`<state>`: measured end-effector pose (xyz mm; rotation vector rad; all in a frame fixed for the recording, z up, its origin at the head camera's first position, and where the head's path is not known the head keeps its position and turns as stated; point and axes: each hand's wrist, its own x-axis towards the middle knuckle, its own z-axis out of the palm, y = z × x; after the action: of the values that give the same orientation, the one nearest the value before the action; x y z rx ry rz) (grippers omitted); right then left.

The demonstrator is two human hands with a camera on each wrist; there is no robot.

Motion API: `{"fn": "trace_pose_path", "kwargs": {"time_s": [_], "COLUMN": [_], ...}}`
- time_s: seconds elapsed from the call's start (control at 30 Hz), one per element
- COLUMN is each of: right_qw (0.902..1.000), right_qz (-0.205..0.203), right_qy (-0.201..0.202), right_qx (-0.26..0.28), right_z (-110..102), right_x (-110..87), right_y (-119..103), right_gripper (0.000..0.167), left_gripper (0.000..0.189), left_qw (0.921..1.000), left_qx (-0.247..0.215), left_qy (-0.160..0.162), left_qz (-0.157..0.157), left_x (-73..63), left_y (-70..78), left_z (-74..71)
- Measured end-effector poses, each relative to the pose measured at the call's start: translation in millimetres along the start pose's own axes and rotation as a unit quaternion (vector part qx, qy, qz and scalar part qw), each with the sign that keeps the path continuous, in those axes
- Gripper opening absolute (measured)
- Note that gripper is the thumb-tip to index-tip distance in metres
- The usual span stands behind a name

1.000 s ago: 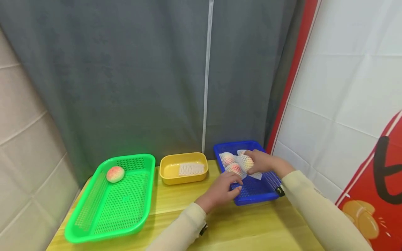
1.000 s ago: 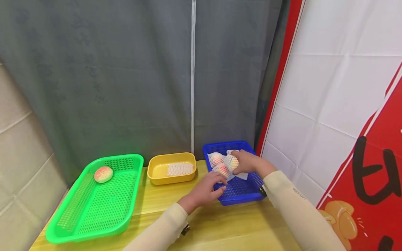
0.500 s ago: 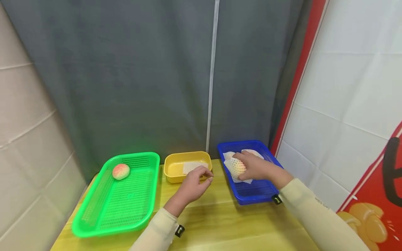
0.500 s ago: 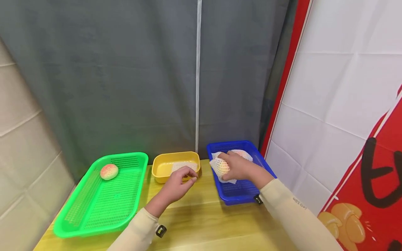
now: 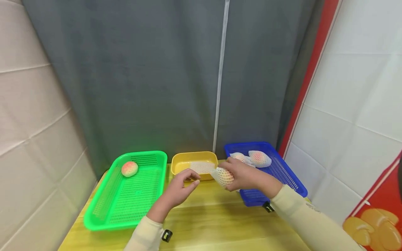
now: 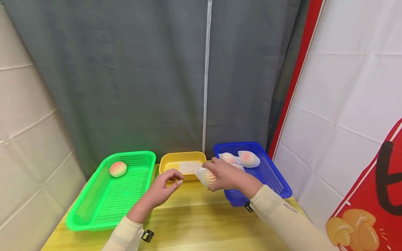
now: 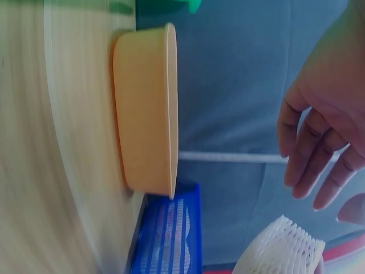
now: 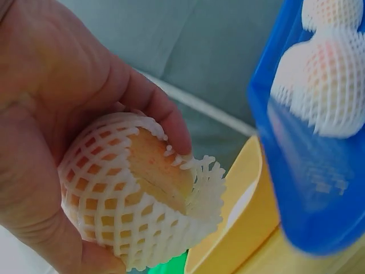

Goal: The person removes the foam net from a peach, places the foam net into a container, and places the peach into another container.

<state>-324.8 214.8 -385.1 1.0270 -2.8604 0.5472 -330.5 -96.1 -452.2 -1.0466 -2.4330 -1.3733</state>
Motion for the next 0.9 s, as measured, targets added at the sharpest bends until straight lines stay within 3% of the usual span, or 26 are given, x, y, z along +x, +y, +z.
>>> {"fn": "trace_pose_path", "kwargs": {"time_s": [0.33, 0.6, 0.9], "right_qw": [0.9989, 0.9962, 0.9951], "right_qz": [-0.022, -0.066, -0.058], "right_qy": [-0.04, -0.037, -0.055], "right_qx": [-0.011, -0.043, -0.059], "right_z": [23, 29, 49], "right_x": [19.0, 31.4, 39.7], "right_y": [-23, -35, -44], "right_gripper": [0.068, 0.068, 0.069], "left_gripper": [0.009, 0.007, 0.006], "left_qw": [0.9994, 0.9982, 0.9975], "left_qx": [0.014, 0.012, 0.004], "left_qy": [0.03, 0.053, 0.063], "left_qz": [-0.01, -0.023, -0.029], "left_x": [-16.5, -25.2, -32.0], "left_y": [-10.5, -12.4, -14.8], "left_z": [-18.7, -26.0, -25.4]}}
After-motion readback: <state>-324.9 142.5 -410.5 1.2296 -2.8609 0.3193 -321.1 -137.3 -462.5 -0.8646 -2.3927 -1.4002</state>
